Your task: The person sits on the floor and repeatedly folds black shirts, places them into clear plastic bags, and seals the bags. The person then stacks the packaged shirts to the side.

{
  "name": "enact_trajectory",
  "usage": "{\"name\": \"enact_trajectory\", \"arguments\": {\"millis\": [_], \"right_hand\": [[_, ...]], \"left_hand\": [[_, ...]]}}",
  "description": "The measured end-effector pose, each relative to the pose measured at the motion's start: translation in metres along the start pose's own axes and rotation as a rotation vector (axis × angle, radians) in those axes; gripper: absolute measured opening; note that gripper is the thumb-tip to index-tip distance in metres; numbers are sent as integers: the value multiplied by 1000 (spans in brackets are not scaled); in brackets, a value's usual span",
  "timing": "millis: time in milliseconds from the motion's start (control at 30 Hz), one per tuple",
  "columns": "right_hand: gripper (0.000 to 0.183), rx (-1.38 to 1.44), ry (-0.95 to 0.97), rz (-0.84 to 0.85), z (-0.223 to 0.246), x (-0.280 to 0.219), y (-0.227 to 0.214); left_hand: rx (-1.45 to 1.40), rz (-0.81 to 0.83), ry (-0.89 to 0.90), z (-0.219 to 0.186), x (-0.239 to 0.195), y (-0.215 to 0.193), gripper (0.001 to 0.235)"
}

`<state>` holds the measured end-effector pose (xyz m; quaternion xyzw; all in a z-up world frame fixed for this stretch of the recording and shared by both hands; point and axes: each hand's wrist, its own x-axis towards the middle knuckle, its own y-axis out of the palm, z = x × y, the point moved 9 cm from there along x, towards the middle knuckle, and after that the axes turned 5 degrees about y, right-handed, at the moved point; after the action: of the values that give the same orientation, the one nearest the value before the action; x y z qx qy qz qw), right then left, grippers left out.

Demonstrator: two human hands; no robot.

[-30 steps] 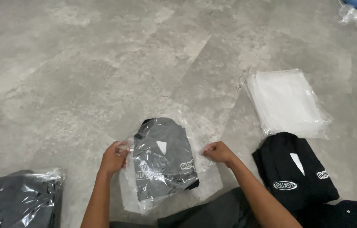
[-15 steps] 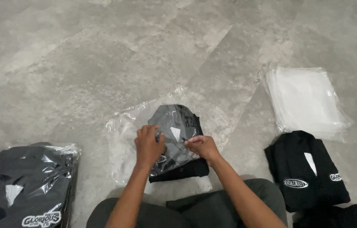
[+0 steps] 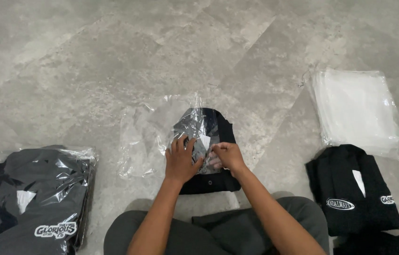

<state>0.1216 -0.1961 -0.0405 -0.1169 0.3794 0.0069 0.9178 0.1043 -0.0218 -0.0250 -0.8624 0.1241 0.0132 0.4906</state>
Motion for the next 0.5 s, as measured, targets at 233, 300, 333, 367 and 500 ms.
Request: {"name": "enact_trajectory", "arguments": {"millis": [233, 300, 333, 367, 500], "right_hand": [[32, -34, -58, -32, 1, 8, -6], [31, -62, -143, -120, -2, 24, -20], [31, -62, -142, -117, -6, 29, -26], [27, -141, -235, -264, -1, 29, -42], [51, -313, -325, -501, -7, 42, -75]], "left_hand": [[-14, -1, -22, 3, 2, -4, 68], [-14, -20, 7, 4, 2, -2, 73], [-13, -20, 5, 4, 0, -6, 73], [-32, -24, -28, 5, -1, -10, 73], [37, -84, -216, 53, -2, -18, 77]]}}
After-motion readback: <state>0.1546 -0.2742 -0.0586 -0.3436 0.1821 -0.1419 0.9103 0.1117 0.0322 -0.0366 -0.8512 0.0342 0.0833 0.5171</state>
